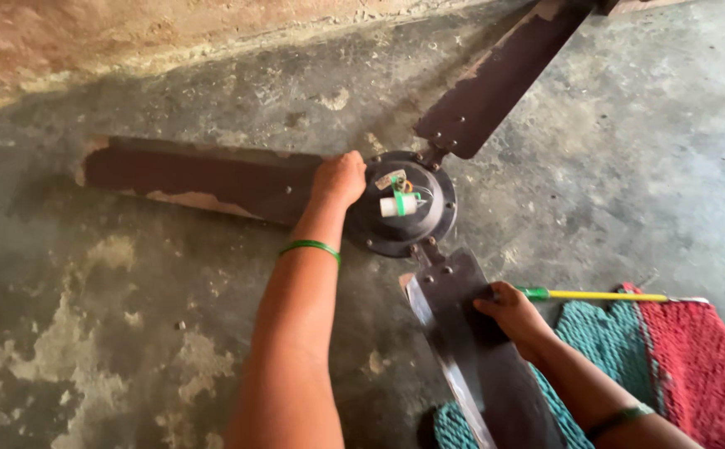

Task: The person uses a screwdriver to tighten screws on the central hub of a ceiling fan lying on the floor. They adjust the fan blades and continue securing the hub components.

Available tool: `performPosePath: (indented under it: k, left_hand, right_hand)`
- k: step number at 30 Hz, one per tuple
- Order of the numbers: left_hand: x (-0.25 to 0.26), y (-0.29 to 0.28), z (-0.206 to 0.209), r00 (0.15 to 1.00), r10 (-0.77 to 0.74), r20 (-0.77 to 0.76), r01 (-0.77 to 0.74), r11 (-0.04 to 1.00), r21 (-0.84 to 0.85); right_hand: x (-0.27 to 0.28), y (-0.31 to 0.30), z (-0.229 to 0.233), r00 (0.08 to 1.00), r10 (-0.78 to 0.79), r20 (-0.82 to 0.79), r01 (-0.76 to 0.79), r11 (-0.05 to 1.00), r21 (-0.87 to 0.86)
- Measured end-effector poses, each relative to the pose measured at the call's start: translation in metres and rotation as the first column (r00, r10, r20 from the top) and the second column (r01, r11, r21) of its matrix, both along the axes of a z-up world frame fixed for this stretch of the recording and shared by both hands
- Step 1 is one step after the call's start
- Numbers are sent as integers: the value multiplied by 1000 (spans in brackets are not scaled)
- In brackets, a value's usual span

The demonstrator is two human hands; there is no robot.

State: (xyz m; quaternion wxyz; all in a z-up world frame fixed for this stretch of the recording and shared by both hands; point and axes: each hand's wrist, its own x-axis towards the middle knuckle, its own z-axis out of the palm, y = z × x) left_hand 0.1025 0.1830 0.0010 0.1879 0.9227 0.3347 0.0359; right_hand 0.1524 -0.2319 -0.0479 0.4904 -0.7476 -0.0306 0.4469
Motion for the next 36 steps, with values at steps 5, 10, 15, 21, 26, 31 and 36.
performPosePath:
  k: [5, 10, 15, 21, 26, 31, 36]
  left_hand:
    - [38, 9, -11, 987, -22, -161, 34, 997, 71]
    - [23, 14, -27, 905, -53, -422, 69, 997, 21]
    - [-5, 2, -29, 889, -19, -458, 35, 999, 26]
    - [-62, -7, -14, 792, -31, -610, 19, 999, -26]
    - [-118, -3, -7, 676, -39, -736, -61, 992, -108]
    - [-189, 5, -17, 608, -82, -790, -69, 985, -156]
    - [-300, 12, -55, 441, -153, -884, -44, 981, -191]
  right_hand:
    - [1, 8, 2, 996, 73, 49, -66, 987, -144]
    - [4, 12, 10, 975, 179, 132, -162, 978, -130]
    - [8, 3, 22, 967, 239, 83, -222, 958, -179]
    - [-10, -3, 18, 842, 504, 190, -475, 861, -179]
    - [-45, -5, 11, 796, 537, 281, -510, 844, -169]
    - [-87, -4, 14, 760, 594, 263, -557, 804, -206]
    - [-128, 1, 27, 700, 681, 217, -662, 732, -163]
